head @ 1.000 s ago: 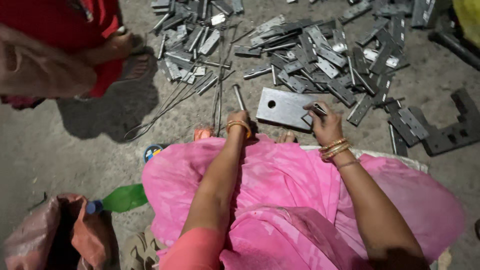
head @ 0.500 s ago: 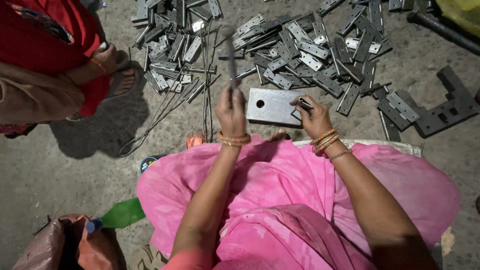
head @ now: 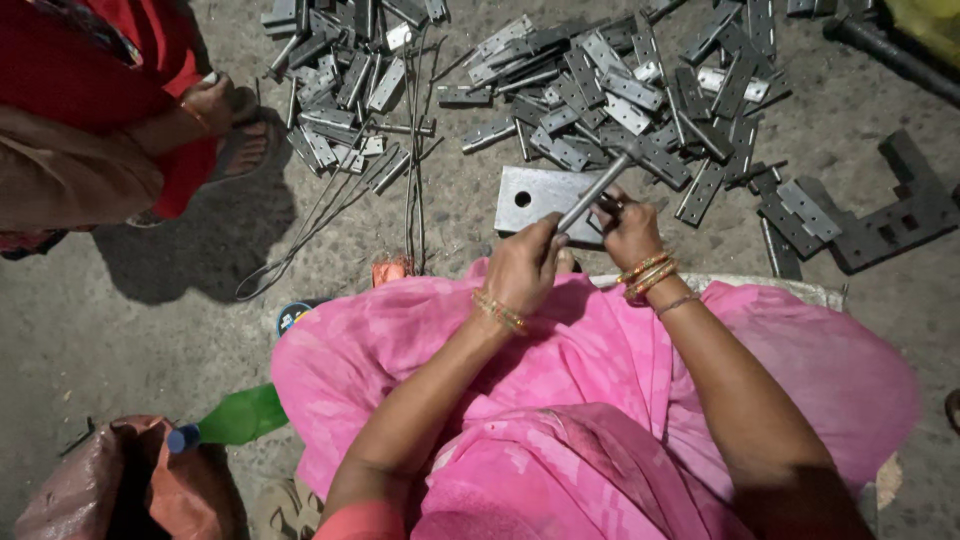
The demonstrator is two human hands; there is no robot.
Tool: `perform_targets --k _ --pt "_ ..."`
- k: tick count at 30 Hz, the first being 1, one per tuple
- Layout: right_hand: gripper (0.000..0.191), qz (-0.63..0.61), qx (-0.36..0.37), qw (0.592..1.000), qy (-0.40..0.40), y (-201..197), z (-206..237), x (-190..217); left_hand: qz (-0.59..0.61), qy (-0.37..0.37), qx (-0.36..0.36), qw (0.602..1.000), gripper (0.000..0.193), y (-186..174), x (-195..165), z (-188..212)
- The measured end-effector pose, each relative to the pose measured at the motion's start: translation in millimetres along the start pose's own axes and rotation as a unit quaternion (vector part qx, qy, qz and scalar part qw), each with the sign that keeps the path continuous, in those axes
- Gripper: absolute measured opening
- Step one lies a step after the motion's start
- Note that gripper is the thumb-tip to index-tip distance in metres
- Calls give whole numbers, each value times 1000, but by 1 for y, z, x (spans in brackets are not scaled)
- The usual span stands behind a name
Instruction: The person sits on the floor and assembles metal hinge components by inserting pins into hinge leaves and using a metal rod to press them into place. The person repeatedly picks up hinge parts, aligns them, and secures the pins, then places the assembled hinges aside.
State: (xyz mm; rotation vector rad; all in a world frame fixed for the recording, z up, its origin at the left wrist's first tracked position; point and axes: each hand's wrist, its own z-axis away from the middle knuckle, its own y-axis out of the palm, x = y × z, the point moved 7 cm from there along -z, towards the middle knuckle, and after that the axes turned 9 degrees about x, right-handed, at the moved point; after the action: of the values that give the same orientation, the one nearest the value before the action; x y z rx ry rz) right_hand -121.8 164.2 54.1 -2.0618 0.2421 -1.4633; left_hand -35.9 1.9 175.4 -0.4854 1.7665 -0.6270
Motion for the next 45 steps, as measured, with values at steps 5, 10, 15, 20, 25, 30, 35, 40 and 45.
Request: perform_targets --k 5,10,15,20,25,30,35,40,45 --pt "23 -66 11 998 -4 1 1 7 39 89 -109 989 35 -32 -31 7" --pt "37 -25 14 999 -16 8 4 -8 -106 -31 59 992 33 -2 -8 -6" --pt "33 73 101 978 170 44 13 -70 -96 -14 20 995 34 11 8 -2" --pt "30 -31 25 996 85 44 20 -83 -6 28 -58 998 33 -9 5 1" --pt "26 -115 19 991 65 40 20 -80 23 84 -97 991 36 -7 -2 9" --pt "28 -61 29 992 109 40 23 -83 -45 21 -24 998 38 48 32 11" --pt "44 -80 24 992 97 41 20 -84 -86 -83 93 988 17 90 91 12" --pt "26 -70 20 992 105 37 17 -80 48 -175 -24 983 29 72 121 7" --pt "24 -110 15 992 57 36 18 -70 51 -23 -162 985 28 33 94 1"
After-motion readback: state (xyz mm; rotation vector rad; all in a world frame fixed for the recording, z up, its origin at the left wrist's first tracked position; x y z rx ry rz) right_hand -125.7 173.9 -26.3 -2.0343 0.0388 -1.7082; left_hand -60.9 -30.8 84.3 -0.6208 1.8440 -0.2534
